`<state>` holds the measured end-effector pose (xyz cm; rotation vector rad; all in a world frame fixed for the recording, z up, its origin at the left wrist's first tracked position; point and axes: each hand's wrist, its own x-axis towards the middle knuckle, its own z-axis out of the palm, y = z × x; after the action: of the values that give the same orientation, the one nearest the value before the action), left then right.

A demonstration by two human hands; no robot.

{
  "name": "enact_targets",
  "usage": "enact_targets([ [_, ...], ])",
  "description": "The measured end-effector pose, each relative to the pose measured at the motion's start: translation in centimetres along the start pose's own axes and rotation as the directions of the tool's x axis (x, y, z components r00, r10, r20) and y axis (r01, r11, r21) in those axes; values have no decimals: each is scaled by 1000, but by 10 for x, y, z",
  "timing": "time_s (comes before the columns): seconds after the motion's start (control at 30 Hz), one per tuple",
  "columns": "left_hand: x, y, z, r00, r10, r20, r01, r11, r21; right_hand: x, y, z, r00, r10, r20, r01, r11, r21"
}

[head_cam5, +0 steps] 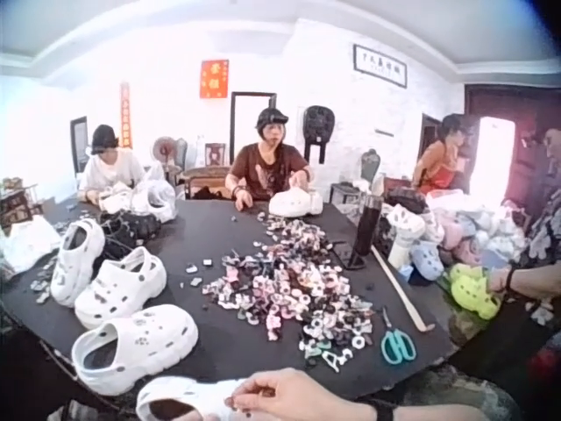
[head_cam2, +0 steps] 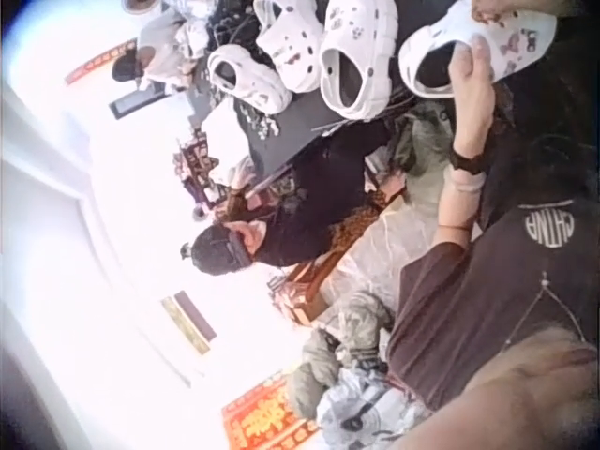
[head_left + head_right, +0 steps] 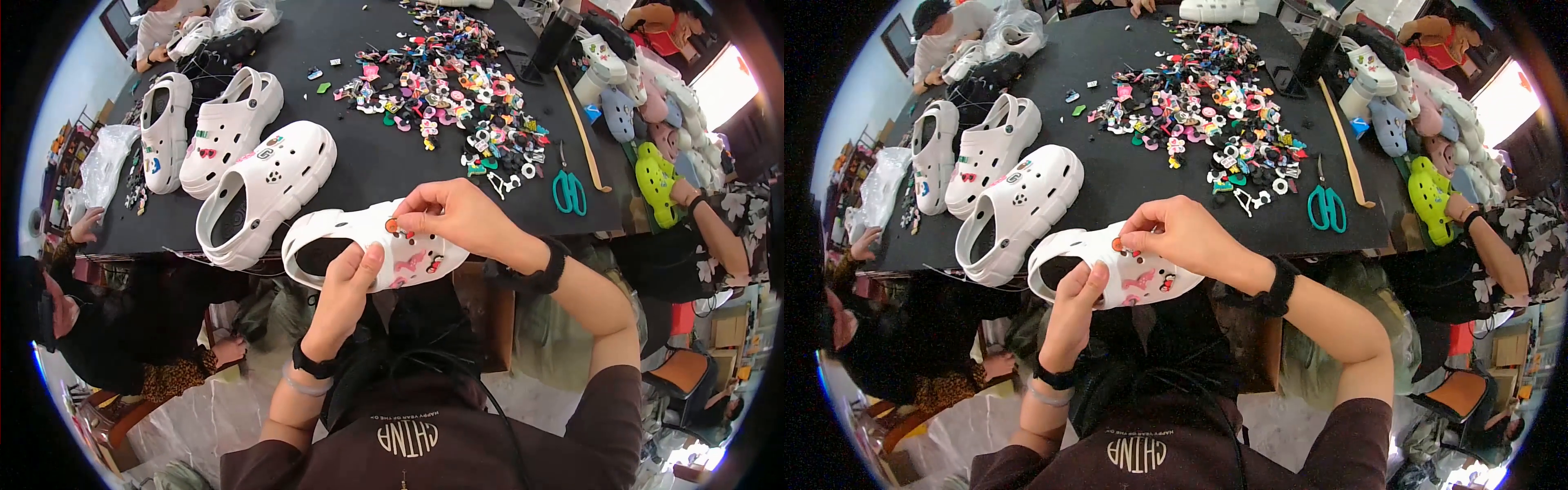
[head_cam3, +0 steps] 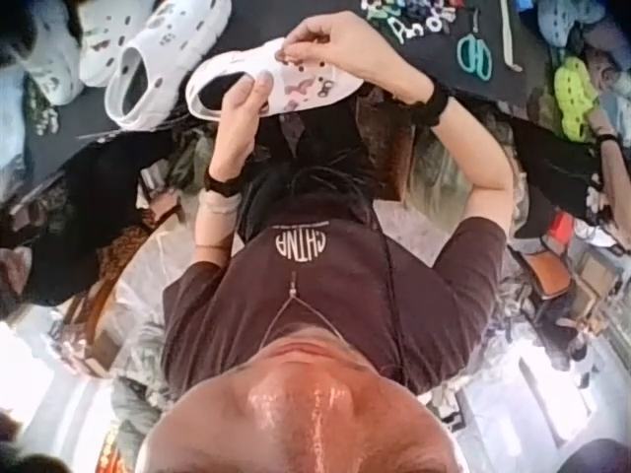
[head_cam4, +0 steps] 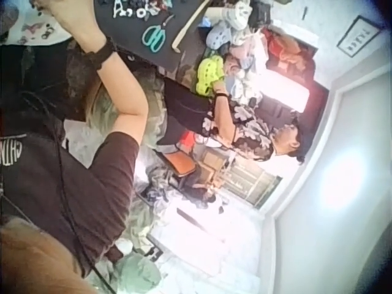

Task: Decorate white clog shoes by inserting colorful plastic charms into the holes and trimming loose threads.

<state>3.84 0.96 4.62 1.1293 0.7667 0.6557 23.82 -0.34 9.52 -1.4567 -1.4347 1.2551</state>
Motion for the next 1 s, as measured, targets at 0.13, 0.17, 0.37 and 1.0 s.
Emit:
enact_targets([
  [0.13, -2, -6, 0, 1000, -28, 1, 28, 999, -25, -5, 2, 3, 999, -21, -24, 19, 995, -100],
  [0.17, -3, -8, 0, 1000, 3, 13, -3, 1000, -19, -6, 3, 4, 1000, -13, -28, 10, 995, -104],
  [0.37, -9, -12, 1, 999, 31, 28, -30, 999, -10, -11, 6, 11, 999, -3, -37, 1, 998, -57],
  [1.0, -16, -40, 39, 941, 153, -302, -159, 987, 5, -42, 30, 46, 830, -524, -190, 331, 738, -589],
])
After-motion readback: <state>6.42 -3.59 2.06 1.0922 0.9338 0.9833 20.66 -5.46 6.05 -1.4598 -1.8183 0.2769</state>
